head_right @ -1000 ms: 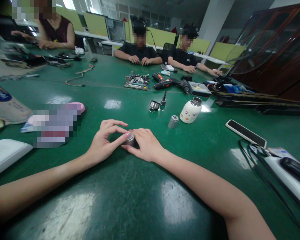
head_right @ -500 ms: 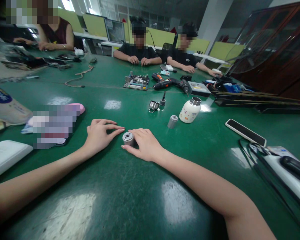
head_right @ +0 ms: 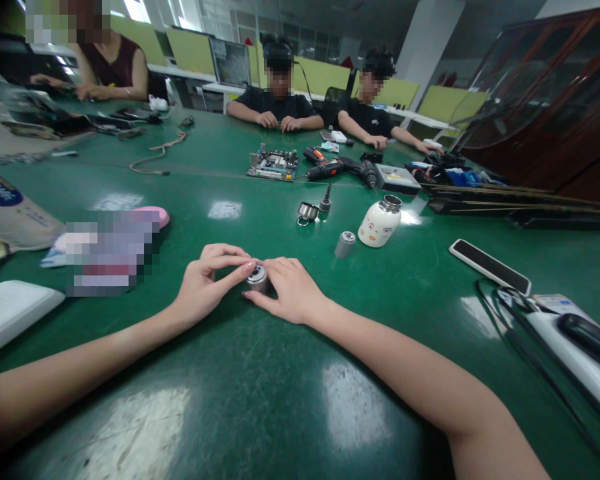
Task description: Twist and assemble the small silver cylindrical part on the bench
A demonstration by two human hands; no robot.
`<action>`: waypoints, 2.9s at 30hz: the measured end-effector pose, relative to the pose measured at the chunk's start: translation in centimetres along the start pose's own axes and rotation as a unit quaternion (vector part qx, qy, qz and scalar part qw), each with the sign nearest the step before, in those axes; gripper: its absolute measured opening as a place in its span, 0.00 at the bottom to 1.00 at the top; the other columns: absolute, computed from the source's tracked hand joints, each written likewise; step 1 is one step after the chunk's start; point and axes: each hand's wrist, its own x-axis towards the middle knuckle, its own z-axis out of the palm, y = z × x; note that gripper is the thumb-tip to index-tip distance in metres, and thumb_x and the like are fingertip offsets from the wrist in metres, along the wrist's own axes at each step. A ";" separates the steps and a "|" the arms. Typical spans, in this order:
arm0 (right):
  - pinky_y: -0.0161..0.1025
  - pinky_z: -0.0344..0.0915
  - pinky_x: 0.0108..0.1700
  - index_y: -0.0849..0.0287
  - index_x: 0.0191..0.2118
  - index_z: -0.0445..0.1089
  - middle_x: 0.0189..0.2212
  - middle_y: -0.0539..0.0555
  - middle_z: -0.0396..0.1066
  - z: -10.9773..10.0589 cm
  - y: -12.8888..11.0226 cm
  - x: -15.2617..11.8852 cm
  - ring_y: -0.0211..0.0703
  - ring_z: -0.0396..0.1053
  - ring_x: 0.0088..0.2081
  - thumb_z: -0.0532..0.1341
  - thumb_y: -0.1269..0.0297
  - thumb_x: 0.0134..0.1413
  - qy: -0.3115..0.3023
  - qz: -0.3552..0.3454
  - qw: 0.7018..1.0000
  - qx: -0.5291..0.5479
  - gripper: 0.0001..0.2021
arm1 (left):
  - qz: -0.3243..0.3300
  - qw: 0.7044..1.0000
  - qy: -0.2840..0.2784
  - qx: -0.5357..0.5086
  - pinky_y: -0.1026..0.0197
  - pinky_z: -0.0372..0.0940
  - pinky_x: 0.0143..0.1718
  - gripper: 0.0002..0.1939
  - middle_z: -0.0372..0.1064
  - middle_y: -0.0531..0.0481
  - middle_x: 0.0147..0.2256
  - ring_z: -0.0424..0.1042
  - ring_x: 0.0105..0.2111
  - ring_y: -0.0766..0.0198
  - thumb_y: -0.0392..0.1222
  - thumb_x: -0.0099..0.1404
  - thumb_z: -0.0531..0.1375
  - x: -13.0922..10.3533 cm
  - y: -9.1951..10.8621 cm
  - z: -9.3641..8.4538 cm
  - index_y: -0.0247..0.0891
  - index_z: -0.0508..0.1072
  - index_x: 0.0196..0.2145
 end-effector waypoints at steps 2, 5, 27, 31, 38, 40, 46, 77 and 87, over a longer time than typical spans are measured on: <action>0.48 0.63 0.51 0.62 0.50 0.67 0.47 0.60 0.73 0.0 0.0 0.0 0.51 0.68 0.50 0.59 0.53 0.61 0.002 -0.001 1.000 0.002 0.18 | -0.006 1.000 -0.010 -0.006 0.47 0.61 0.50 0.11 0.75 0.48 0.36 0.68 0.42 0.55 0.53 0.63 0.62 0.1 0.0 -0.1 0.47 0.81 0.35; 0.48 0.62 0.51 0.63 0.50 0.67 0.47 0.61 0.73 0.1 0.0 0.0 0.51 0.68 0.49 0.59 0.53 0.61 0.004 -0.001 1.000 0.003 0.19 | -0.012 1.000 -0.020 -0.017 0.47 0.60 0.51 0.12 0.75 0.48 0.36 0.68 0.43 0.54 0.53 0.64 0.61 0.1 0.0 -0.2 0.46 0.81 0.35; 0.48 0.62 0.51 0.64 0.50 0.67 0.47 0.61 0.73 0.2 0.1 0.0 0.52 0.68 0.50 0.60 0.54 0.61 0.006 -0.005 1.000 0.006 0.19 | -0.003 0.999 -0.033 -0.025 0.49 0.57 0.52 0.09 0.74 0.48 0.39 0.67 0.45 0.55 0.48 0.64 0.61 -0.1 0.4 -0.3 0.45 0.80 0.37; 0.49 0.62 0.52 0.64 0.50 0.67 0.47 0.61 0.73 0.1 0.1 0.0 0.52 0.68 0.50 0.60 0.54 0.61 0.009 -0.006 1.000 0.007 0.19 | 0.002 0.999 -0.029 -0.014 0.49 0.56 0.54 0.10 0.73 0.48 0.42 0.65 0.48 0.54 0.48 0.64 0.61 -0.1 0.8 -0.3 0.44 0.78 0.40; 0.48 0.62 0.52 0.63 0.56 0.65 0.49 0.61 0.72 0.0 0.0 0.0 0.51 0.68 0.51 0.60 0.55 0.61 -0.001 0.000 1.000 0.015 0.22 | 0.010 0.998 -0.060 0.011 0.46 0.54 0.56 0.09 0.72 0.48 0.44 0.65 0.49 0.54 0.48 0.65 0.60 0.0 0.5 -0.2 0.46 0.80 0.36; 0.49 0.62 0.52 0.62 0.54 0.66 0.49 0.61 0.72 0.1 0.1 0.0 0.51 0.68 0.51 0.60 0.54 0.60 0.004 -0.001 1.000 0.012 0.21 | 0.013 0.998 -0.066 0.014 0.45 0.54 0.57 0.09 0.72 0.49 0.44 0.64 0.49 0.54 0.48 0.65 0.60 0.1 0.4 -0.3 0.47 0.80 0.37; 0.49 0.63 0.51 0.64 0.50 0.68 0.48 0.62 0.73 0.3 0.3 -0.1 0.51 0.68 0.51 0.60 0.54 0.61 0.011 -0.009 1.000 0.005 0.19 | 0.035 0.998 -0.038 0.035 0.47 0.57 0.55 0.10 0.72 0.49 0.43 0.65 0.48 0.55 0.49 0.66 0.59 0.0 0.9 -0.2 0.47 0.81 0.38; 0.48 0.63 0.51 0.67 0.49 0.68 0.46 0.62 0.73 0.0 0.0 0.0 0.52 0.68 0.49 0.61 0.55 0.61 0.002 -0.003 1.000 -0.004 0.19 | -0.086 0.993 -0.062 -0.056 0.43 0.53 0.59 0.14 0.73 0.48 0.45 0.65 0.50 0.51 0.56 0.62 0.62 0.0 0.3 -0.3 0.50 0.81 0.40; 0.48 0.62 0.52 0.63 0.49 0.67 0.46 0.62 0.73 0.2 0.1 0.0 0.51 0.68 0.50 0.60 0.54 0.61 0.003 -0.001 1.000 0.001 0.18 | -0.088 0.990 -0.076 -0.082 0.44 0.55 0.58 0.13 0.74 0.48 0.42 0.67 0.48 0.53 0.56 0.62 0.62 0.4 0.2 -0.2 0.49 0.82 0.38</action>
